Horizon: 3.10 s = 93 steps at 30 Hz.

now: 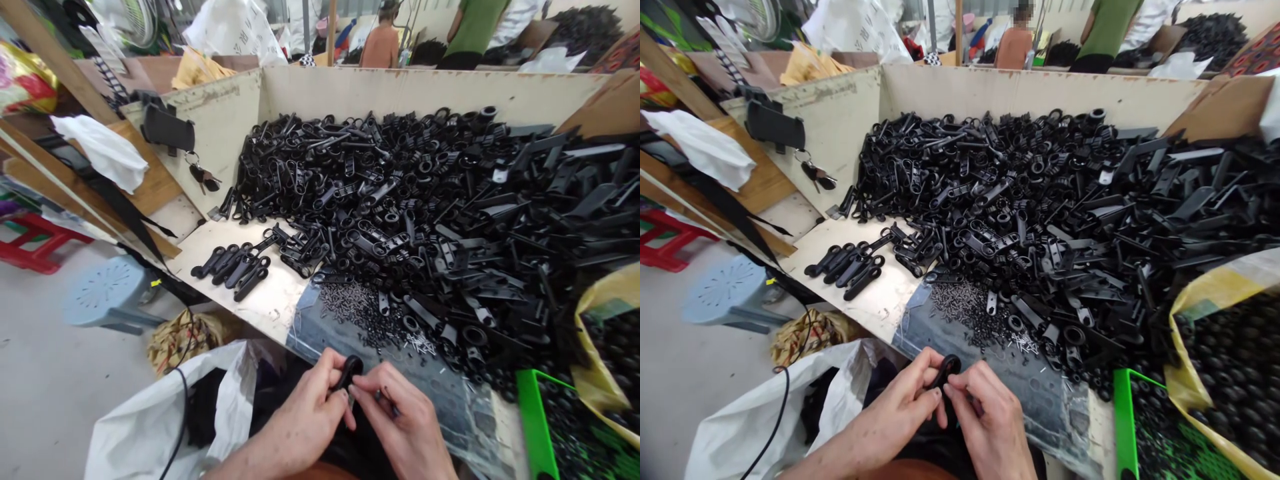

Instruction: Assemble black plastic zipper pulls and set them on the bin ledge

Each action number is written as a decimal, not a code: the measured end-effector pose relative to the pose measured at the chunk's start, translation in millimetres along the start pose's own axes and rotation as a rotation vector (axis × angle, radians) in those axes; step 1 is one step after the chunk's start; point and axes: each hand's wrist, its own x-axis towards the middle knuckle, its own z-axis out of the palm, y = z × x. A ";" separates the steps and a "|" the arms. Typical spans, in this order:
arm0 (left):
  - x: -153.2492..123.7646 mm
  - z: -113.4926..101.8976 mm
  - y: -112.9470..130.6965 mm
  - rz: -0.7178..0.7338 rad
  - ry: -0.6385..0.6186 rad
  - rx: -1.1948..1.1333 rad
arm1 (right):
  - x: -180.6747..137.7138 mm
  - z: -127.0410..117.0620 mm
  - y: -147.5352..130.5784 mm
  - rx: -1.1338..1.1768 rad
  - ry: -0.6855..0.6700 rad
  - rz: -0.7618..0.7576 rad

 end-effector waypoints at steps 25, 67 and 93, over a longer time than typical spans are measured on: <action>21.1 -13.3 -24.7 0.086 0.032 -0.185 | -7.3 -10.9 -2.4 -0.181 -0.216 -0.067; 29.2 -6.7 -35.2 0.055 0.128 -0.217 | 14.0 -8.3 -12.0 -0.557 -0.560 0.216; 30.1 -13.3 -28.3 0.327 0.347 0.331 | -5.6 -29.1 -36.6 -0.313 -0.273 0.329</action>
